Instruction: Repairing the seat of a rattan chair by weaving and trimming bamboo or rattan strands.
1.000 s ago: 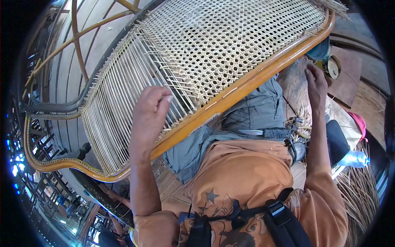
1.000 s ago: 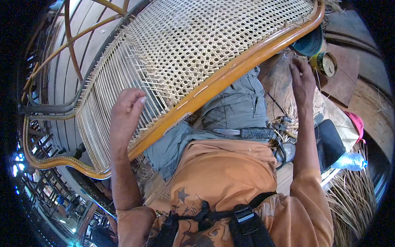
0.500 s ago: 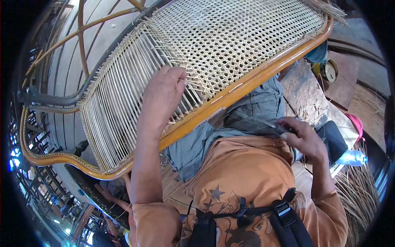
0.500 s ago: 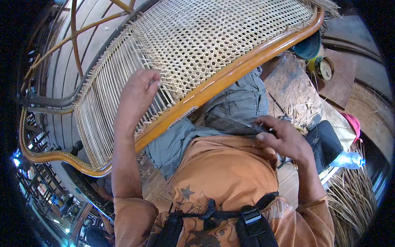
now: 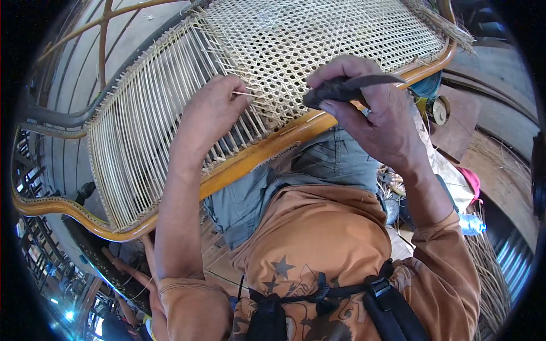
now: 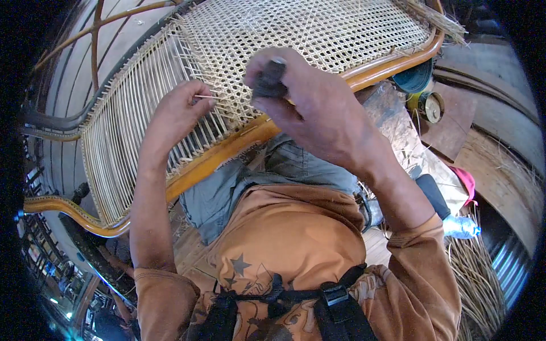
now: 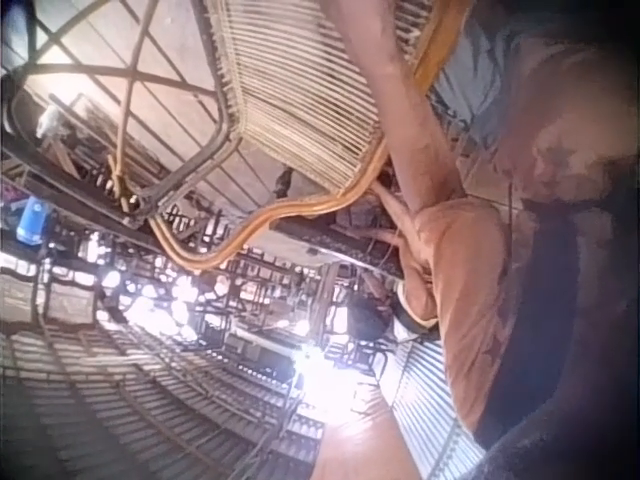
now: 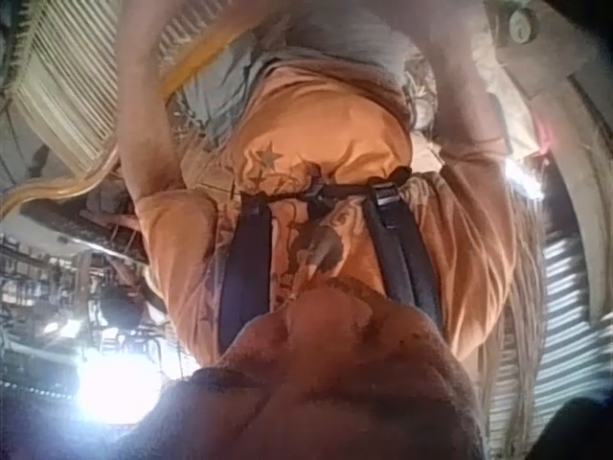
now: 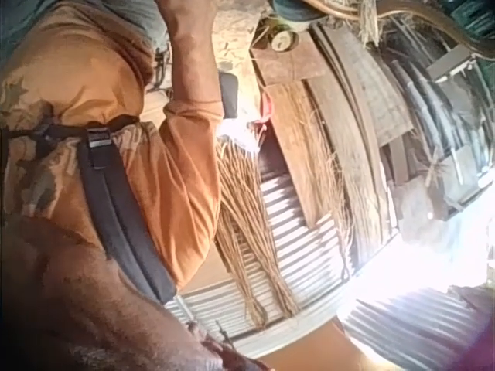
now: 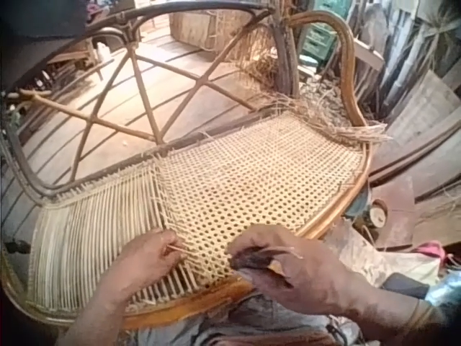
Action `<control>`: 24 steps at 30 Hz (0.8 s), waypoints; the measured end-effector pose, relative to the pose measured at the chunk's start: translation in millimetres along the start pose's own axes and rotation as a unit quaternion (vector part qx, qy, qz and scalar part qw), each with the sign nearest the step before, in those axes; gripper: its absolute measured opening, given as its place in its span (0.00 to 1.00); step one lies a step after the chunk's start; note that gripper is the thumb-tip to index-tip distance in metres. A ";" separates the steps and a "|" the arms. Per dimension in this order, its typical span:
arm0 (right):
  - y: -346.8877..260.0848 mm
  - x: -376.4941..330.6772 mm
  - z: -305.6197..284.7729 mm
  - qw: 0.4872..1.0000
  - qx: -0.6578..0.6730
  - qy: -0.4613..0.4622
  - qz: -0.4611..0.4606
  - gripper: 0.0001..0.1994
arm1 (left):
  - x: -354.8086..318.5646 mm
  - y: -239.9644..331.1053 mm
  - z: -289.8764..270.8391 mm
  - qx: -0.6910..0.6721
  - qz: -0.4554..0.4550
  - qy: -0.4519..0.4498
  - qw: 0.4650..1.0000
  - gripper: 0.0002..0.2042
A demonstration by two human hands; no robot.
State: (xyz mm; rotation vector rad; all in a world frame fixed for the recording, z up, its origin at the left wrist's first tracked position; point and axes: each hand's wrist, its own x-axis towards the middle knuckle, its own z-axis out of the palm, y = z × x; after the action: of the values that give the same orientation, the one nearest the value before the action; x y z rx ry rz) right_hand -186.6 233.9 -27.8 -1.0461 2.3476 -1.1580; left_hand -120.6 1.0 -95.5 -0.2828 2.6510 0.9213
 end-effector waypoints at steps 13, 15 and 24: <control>0.9 8.4 18.1 0.995 0.081 0.042 -0.042 0.13 | 9.3 -7.0 -8.1 -0.023 -0.043 -0.108 0.993 0.11; 1.4 13.5 19.2 0.991 0.124 0.043 -0.021 0.13 | 10.7 -9.4 -7.3 -0.007 0.001 -0.082 0.997 0.11; 29.2 1.9 18.5 0.979 0.181 0.069 0.061 0.09 | 18.6 -4.5 -11.0 -0.025 0.052 -0.108 0.992 0.11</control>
State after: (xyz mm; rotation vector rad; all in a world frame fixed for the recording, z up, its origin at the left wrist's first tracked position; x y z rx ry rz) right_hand -191.3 234.2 -62.1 -0.7058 2.1491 -1.5753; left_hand -139.2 -10.9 -96.7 -0.0532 2.4649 0.9908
